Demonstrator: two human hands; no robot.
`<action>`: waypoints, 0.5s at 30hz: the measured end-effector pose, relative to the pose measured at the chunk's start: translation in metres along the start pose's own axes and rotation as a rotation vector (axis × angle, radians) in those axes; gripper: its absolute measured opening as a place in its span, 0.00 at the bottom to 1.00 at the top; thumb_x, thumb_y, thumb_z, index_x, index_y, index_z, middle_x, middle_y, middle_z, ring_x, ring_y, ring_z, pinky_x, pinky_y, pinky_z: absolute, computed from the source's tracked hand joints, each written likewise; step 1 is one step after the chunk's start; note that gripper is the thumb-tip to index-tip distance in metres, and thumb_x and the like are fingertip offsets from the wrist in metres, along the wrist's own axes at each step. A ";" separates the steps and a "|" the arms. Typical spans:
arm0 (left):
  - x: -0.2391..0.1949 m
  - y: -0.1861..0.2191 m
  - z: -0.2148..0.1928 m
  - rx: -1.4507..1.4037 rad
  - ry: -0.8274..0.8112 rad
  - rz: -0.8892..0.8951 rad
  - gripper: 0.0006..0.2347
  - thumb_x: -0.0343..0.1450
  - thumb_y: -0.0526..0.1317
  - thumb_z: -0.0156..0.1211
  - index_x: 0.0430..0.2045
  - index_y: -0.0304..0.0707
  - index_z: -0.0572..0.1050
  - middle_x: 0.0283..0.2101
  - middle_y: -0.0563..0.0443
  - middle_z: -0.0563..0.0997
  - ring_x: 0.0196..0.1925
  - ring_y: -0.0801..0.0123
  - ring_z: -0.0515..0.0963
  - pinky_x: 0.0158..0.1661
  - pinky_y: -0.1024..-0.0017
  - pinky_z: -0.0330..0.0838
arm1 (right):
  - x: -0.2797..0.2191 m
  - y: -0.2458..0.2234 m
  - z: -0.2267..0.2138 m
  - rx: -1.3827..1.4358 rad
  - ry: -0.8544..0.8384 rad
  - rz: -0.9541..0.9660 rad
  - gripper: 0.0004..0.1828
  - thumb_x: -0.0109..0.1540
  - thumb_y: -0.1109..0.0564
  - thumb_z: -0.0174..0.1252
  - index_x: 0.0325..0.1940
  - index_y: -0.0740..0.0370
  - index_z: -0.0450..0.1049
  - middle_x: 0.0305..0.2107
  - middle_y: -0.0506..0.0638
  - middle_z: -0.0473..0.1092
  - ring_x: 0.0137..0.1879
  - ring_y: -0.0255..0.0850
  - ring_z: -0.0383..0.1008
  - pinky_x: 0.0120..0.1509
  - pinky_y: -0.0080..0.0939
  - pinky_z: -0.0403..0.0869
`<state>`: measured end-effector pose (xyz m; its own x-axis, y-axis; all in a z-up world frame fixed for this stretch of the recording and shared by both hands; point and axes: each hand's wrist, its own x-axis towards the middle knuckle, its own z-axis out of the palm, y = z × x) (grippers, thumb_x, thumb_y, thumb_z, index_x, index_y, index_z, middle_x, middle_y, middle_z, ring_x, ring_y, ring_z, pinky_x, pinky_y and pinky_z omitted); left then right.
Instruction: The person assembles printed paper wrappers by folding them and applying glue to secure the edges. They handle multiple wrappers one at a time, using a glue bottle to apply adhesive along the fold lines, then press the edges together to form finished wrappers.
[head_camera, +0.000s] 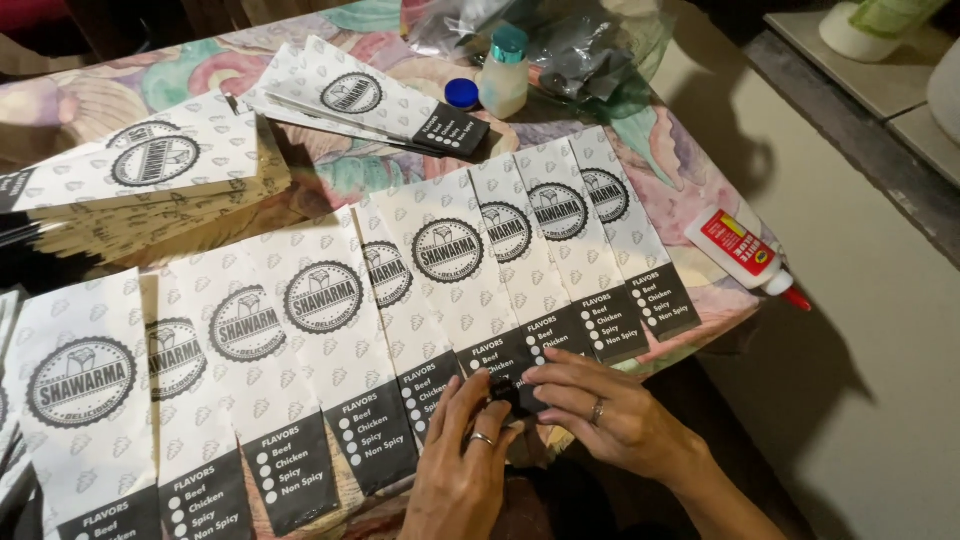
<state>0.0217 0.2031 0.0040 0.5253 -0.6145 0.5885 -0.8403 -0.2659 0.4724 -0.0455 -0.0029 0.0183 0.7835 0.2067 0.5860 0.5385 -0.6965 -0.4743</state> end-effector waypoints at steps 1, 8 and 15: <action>-0.001 0.001 -0.001 -0.005 -0.018 -0.019 0.11 0.70 0.32 0.65 0.42 0.22 0.73 0.58 0.24 0.73 0.61 0.39 0.75 0.65 0.43 0.70 | -0.004 0.002 0.001 -0.008 -0.002 0.021 0.19 0.60 0.66 0.68 0.54 0.67 0.75 0.56 0.60 0.73 0.66 0.57 0.74 0.73 0.53 0.75; -0.005 -0.002 -0.010 -0.081 0.035 0.063 0.07 0.73 0.27 0.59 0.34 0.18 0.67 0.54 0.18 0.72 0.58 0.26 0.74 0.59 0.38 0.73 | -0.006 -0.008 0.001 0.037 0.005 0.004 0.13 0.62 0.67 0.62 0.51 0.70 0.74 0.56 0.60 0.74 0.68 0.57 0.72 0.73 0.53 0.74; -0.007 0.000 -0.002 -0.063 0.000 -0.013 0.07 0.73 0.27 0.62 0.32 0.14 0.71 0.54 0.17 0.72 0.58 0.28 0.72 0.59 0.42 0.69 | -0.001 -0.011 0.017 0.018 0.084 0.098 0.09 0.61 0.66 0.59 0.46 0.68 0.76 0.52 0.58 0.76 0.64 0.52 0.74 0.78 0.58 0.69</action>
<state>0.0182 0.2090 0.0013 0.5360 -0.6115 0.5820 -0.8234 -0.2266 0.5202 -0.0469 0.0164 0.0124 0.8042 0.0793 0.5890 0.4666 -0.6981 -0.5431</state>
